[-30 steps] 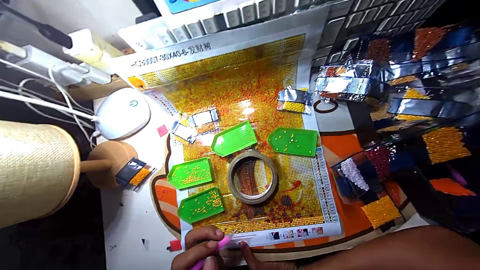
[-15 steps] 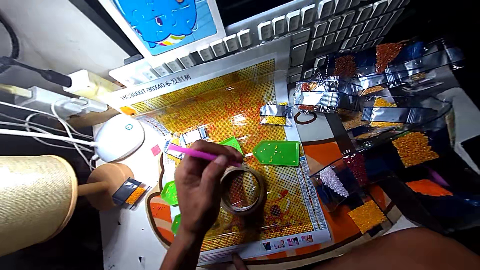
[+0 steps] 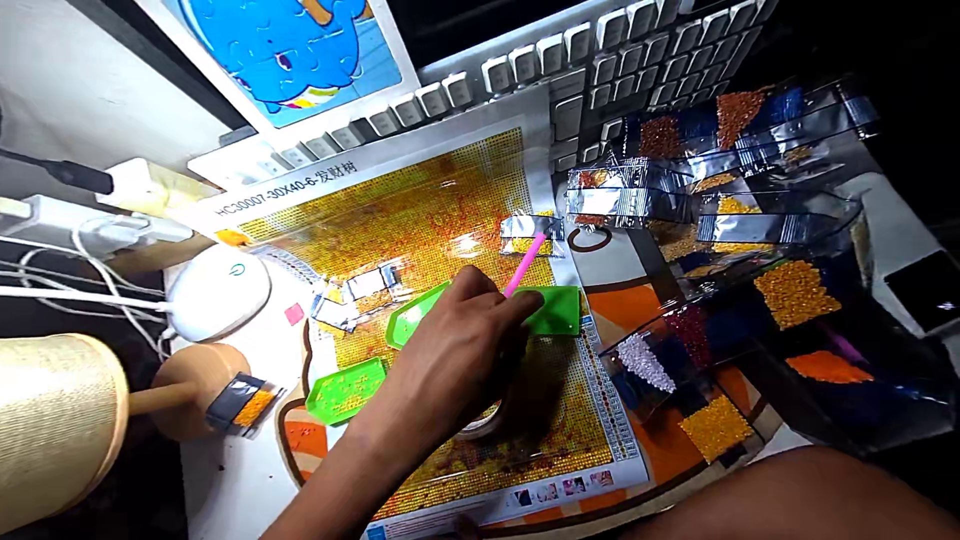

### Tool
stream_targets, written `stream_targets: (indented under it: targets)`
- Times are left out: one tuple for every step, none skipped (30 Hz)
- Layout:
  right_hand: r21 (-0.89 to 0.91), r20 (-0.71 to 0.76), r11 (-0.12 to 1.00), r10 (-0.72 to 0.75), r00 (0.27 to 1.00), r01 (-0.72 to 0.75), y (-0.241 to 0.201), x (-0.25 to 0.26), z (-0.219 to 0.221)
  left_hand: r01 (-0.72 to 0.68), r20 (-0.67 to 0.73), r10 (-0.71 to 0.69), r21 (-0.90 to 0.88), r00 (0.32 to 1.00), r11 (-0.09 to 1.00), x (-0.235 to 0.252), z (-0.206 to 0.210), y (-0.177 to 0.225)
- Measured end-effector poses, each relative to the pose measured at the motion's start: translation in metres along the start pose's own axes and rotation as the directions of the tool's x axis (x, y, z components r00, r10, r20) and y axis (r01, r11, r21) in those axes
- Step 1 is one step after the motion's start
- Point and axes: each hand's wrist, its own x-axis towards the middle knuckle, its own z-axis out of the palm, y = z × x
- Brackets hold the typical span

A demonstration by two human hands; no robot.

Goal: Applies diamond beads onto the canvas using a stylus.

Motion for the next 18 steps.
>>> stream_targets:
  targets:
    - [-0.029,0.024,1.0,-0.01,1.0,0.01,-0.006,0.0,-0.006,-0.02,0.036,0.018,0.043,0.999,0.999,0.002,0.001,-0.001]
    - [-0.04,0.043,0.999,0.0,0.999,0.002,-0.007,0.0,-0.008,-0.031,0.073,0.025,0.086,0.997,0.996,0.005,0.001,0.0]
    - [-0.031,0.052,0.999,0.026,0.998,-0.025,-0.002,-0.001,-0.004,-0.035,0.106,0.023,0.112,0.994,0.993,0.008,0.0,0.001]
    - [-0.017,0.046,0.999,0.049,0.998,-0.049,0.005,-0.002,0.002,-0.034,0.134,0.018,0.122,0.991,0.992,0.011,0.0,0.001]
    - [-0.034,0.039,0.998,0.047,0.998,-0.046,0.01,-0.003,0.007,-0.037,0.148,0.018,0.126,0.989,0.991,0.014,0.0,0.0]
    - [-0.045,0.023,0.998,0.042,0.999,-0.041,0.02,-0.004,0.017,-0.041,0.158,0.021,0.126,0.987,0.991,0.018,0.001,0.0]
    - [-0.032,-0.03,0.998,0.051,0.998,-0.052,0.031,-0.005,0.029,-0.041,0.167,0.019,0.127,0.986,0.991,0.021,0.001,-0.001]
    - [-0.009,-0.083,0.998,0.064,0.995,-0.065,0.035,-0.006,0.036,-0.036,0.17,0.014,0.127,0.985,0.991,0.023,0.002,-0.001]
    - [0.017,-0.118,0.997,0.077,0.99,-0.076,0.03,-0.005,0.033,-0.029,0.17,0.008,0.122,0.985,0.992,0.024,0.003,-0.002]
    - [0.032,-0.116,0.996,0.089,0.989,-0.086,0.026,-0.005,0.029,-0.021,0.163,0.002,0.114,0.987,0.993,0.026,0.004,-0.002]
    - [0.055,-0.104,0.994,0.096,0.99,-0.091,0.023,-0.004,0.026,-0.012,0.153,-0.004,0.106,0.988,0.994,0.026,0.004,-0.002]
    - [0.086,-0.091,0.992,0.101,0.991,-0.093,0.021,-0.004,0.024,-0.007,0.139,-0.007,0.097,0.99,0.995,0.026,0.003,-0.002]
    - [0.112,-0.085,0.989,0.104,0.991,-0.094,0.018,-0.003,0.021,-0.001,0.126,-0.01,0.087,0.992,0.996,0.025,0.002,0.0]
    - [0.142,-0.077,0.985,0.108,0.991,-0.096,0.013,-0.003,0.015,0.0,0.116,-0.009,0.08,0.993,0.997,0.021,0.001,0.002]
    - [0.185,-0.056,0.978,0.11,0.992,-0.097,0.008,-0.002,0.007,-0.002,0.119,-0.007,0.077,0.993,0.997,0.016,0.002,0.003]
    - [0.242,-0.017,0.963,0.129,0.992,-0.121,0.001,-0.001,-0.001,-0.002,0.132,-0.009,0.081,0.991,0.997,0.011,0.003,0.004]
    - [0.266,0.036,0.954,0.138,0.99,-0.142,-0.004,0.0,-0.008,-0.004,0.135,-0.009,0.09,0.991,0.996,0.008,0.004,0.004]
    - [0.26,0.055,0.952,0.154,0.987,-0.163,-0.01,0.001,-0.012,-0.007,0.122,-0.004,0.092,0.993,0.996,0.007,0.003,0.004]
